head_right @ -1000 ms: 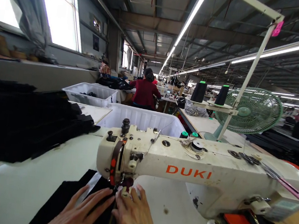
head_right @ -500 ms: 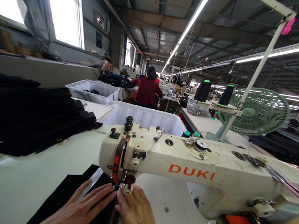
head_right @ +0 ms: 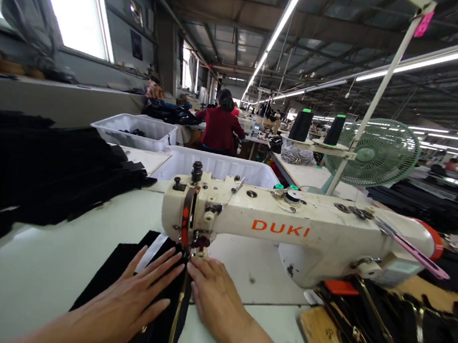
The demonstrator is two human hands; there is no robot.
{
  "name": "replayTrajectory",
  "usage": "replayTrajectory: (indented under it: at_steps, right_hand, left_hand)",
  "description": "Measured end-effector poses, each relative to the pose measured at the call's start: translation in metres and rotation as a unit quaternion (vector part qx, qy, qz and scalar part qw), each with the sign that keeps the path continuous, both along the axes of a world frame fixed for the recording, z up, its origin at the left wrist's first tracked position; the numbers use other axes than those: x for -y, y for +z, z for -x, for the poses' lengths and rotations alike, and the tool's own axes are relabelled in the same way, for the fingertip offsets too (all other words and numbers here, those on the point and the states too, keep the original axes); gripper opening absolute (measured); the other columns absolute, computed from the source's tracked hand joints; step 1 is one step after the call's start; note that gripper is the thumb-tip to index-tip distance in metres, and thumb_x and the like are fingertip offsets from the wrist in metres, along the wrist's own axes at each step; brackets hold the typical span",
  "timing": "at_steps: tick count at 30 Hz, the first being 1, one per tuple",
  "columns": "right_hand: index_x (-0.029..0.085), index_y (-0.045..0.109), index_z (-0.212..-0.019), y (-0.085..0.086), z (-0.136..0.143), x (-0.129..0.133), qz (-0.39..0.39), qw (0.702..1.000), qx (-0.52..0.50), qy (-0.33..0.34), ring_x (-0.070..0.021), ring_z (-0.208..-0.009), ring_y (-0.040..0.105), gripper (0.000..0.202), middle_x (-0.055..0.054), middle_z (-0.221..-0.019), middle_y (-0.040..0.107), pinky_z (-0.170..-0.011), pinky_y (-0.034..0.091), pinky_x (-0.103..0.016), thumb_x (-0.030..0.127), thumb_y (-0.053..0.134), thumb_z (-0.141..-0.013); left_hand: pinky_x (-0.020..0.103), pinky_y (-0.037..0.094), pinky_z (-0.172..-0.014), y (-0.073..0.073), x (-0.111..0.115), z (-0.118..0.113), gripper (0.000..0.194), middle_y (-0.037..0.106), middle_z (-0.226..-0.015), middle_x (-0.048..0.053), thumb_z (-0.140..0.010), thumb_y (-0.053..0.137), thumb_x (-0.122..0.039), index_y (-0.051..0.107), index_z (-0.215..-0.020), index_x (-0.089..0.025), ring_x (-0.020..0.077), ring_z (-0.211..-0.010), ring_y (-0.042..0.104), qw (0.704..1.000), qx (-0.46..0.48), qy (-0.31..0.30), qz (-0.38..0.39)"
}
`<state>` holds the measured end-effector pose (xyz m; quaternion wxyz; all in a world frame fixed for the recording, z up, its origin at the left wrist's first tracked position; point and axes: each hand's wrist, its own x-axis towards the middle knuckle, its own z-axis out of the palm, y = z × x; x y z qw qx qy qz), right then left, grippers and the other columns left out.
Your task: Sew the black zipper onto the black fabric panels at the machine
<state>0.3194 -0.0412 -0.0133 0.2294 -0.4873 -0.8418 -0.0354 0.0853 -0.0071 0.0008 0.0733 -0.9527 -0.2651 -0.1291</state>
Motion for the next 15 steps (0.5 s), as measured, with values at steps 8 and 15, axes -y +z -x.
replayTrajectory:
  at_steps: [8,15]
  right_hand:
    - [0.011,0.038,-0.147,-0.021,0.008,0.098,-0.049,0.997,0.019,0.052,-0.0226,-0.136,0.043,0.062,-0.013,-0.146,0.049,-0.112,0.041,-0.040,0.011,0.046,-0.085]
    - [0.019,0.061,-0.126,-0.023,0.028,0.105,-0.014,0.986,-0.165,0.023,-0.0257,-0.110,0.061,0.031,-0.011,-0.117,0.066,-0.102,0.047,-0.044,0.026,0.046,-0.099]
  left_hand:
    - [0.044,0.003,-0.120,-0.025,0.080,0.019,0.055,0.049,-0.148,0.007,-0.092,0.043,-0.004,0.045,-0.146,-0.014,0.0182,-0.141,0.038,0.992,0.045,-0.071,-0.097]
    - [0.032,0.058,-0.087,0.027,0.069,0.035,0.038,0.074,-0.111,-0.001,-0.103,0.042,-0.044,0.072,-0.118,-0.025,0.0246,-0.102,0.070,0.884,0.288,0.118,0.349]
